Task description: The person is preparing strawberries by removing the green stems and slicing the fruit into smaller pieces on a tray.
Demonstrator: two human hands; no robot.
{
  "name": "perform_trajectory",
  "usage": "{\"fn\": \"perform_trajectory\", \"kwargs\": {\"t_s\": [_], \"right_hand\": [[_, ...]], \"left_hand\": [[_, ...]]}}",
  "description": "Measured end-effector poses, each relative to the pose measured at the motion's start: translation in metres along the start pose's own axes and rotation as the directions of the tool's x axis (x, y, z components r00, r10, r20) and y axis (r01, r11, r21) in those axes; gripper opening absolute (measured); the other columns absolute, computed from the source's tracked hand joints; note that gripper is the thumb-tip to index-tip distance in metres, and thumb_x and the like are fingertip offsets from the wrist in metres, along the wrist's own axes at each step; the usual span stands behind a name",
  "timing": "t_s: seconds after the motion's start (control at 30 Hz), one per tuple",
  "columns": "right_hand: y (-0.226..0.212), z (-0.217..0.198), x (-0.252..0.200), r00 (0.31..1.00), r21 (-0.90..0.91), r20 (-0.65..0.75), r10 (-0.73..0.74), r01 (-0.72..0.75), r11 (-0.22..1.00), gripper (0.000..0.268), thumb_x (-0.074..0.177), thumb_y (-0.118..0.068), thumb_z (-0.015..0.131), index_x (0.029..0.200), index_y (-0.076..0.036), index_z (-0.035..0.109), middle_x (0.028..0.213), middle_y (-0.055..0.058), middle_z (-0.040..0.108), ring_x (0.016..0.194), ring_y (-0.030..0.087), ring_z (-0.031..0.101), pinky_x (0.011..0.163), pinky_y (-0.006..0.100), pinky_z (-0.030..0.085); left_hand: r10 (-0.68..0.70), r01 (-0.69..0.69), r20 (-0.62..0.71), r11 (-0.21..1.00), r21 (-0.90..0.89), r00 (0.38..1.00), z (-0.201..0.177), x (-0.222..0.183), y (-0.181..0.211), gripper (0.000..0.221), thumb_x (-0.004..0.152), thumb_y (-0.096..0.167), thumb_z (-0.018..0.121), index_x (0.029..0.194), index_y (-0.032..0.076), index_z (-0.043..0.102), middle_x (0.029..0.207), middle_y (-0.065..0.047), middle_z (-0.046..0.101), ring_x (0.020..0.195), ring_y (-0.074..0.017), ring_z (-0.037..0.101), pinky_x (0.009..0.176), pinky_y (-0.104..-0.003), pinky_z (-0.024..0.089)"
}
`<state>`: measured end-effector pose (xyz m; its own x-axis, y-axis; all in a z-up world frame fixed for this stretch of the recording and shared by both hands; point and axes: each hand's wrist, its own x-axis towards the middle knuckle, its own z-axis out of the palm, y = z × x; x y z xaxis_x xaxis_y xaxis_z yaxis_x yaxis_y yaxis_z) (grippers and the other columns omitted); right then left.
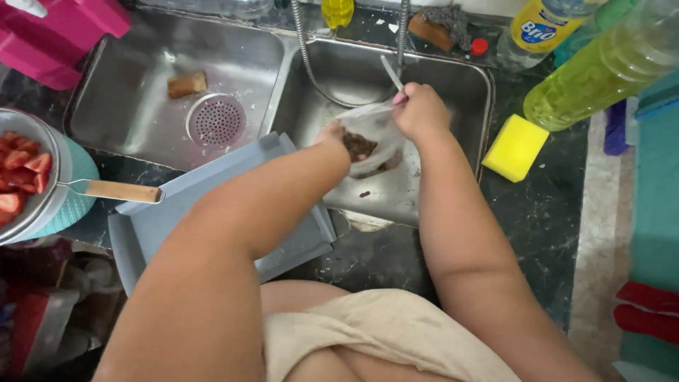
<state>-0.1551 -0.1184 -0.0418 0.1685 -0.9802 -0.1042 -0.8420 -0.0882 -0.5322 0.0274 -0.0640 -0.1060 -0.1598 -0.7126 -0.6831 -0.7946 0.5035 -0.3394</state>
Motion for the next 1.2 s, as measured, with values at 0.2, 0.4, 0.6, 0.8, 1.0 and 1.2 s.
{"fn": "perform_trajectory", "kwargs": {"t_s": [0.2,0.4,0.6,0.8,1.0,1.2], "right_hand": [[-0.025,0.009,0.0,0.996,0.57,0.078,-0.044,-0.008,0.822,0.024,0.09,-0.028,0.064,0.106,-0.011,0.071,0.096,0.01,0.059,0.091,0.028,0.065,0.082,0.042,0.061],[-0.028,0.066,0.016,0.944,0.976,0.082,-0.318,-0.012,0.217,0.025,0.095,-0.006,0.065,0.118,0.003,0.067,0.1,0.018,0.066,0.078,0.028,0.069,0.057,0.04,0.06],[-0.023,0.082,0.0,0.892,0.741,0.236,-0.385,0.09,0.665,0.033,0.097,-0.033,0.067,0.118,-0.007,0.067,0.105,0.016,0.073,0.094,0.03,0.071,0.074,0.036,0.055],[0.022,0.135,0.023,0.89,-0.344,0.444,-0.104,0.276,0.898,0.027,0.091,-0.046,0.064,0.109,-0.033,0.079,0.11,0.006,0.078,0.115,0.032,0.069,0.1,0.046,0.055],[-0.045,0.116,0.019,0.877,-0.368,0.467,-0.109,0.305,0.878,0.049,0.093,-0.042,0.064,0.142,-0.037,0.056,0.141,0.005,0.061,0.137,0.028,0.054,0.118,0.046,0.043],[0.0,0.125,0.031,0.925,-0.35,0.371,-0.08,0.219,0.911,0.035,0.088,-0.033,0.072,0.12,-0.021,0.065,0.128,0.007,0.061,0.132,0.027,0.055,0.115,0.042,0.045]], "left_hand": [[0.17,-0.201,-0.113,0.889,-0.411,0.979,-0.036,-0.092,-0.027,0.061,0.085,0.021,0.066,0.144,0.013,0.052,0.143,-0.013,0.057,0.137,-0.0367,0.048,0.117,-0.061,0.027],[-0.273,-0.308,-0.337,0.144,-0.94,0.901,-0.052,-0.146,-0.05,0.045,0.092,0.047,0.064,0.117,0.009,0.066,0.099,-0.012,0.076,0.098,-0.0284,0.072,0.088,-0.043,0.058],[-0.468,-0.407,-0.174,-0.46,-0.789,0.866,0.005,-0.185,-0.05,0.028,0.099,0.023,0.061,0.109,-0.002,0.066,0.078,-0.015,0.071,0.053,-0.0182,0.068,0.043,-0.028,0.06],[-0.448,-0.313,-0.017,-0.597,-0.739,0.894,0.086,-0.273,-0.037,0.028,0.102,0.023,0.057,0.104,-0.003,0.064,0.071,-0.015,0.069,0.054,-0.0171,0.065,0.048,-0.026,0.056],[-0.442,-0.296,-0.022,-0.561,-0.773,0.897,0.185,-0.269,-0.018,0.024,0.103,0.019,0.056,0.104,-0.002,0.067,0.083,-0.019,0.075,0.069,-0.0202,0.072,0.061,-0.029,0.061],[-0.4,-0.281,-0.007,-0.63,-0.724,0.916,0.2,-0.261,-0.01,0.018,0.105,0.015,0.053,0.105,0.0,0.063,0.089,-0.015,0.073,0.081,-0.0187,0.072,0.071,-0.03,0.061]]}}
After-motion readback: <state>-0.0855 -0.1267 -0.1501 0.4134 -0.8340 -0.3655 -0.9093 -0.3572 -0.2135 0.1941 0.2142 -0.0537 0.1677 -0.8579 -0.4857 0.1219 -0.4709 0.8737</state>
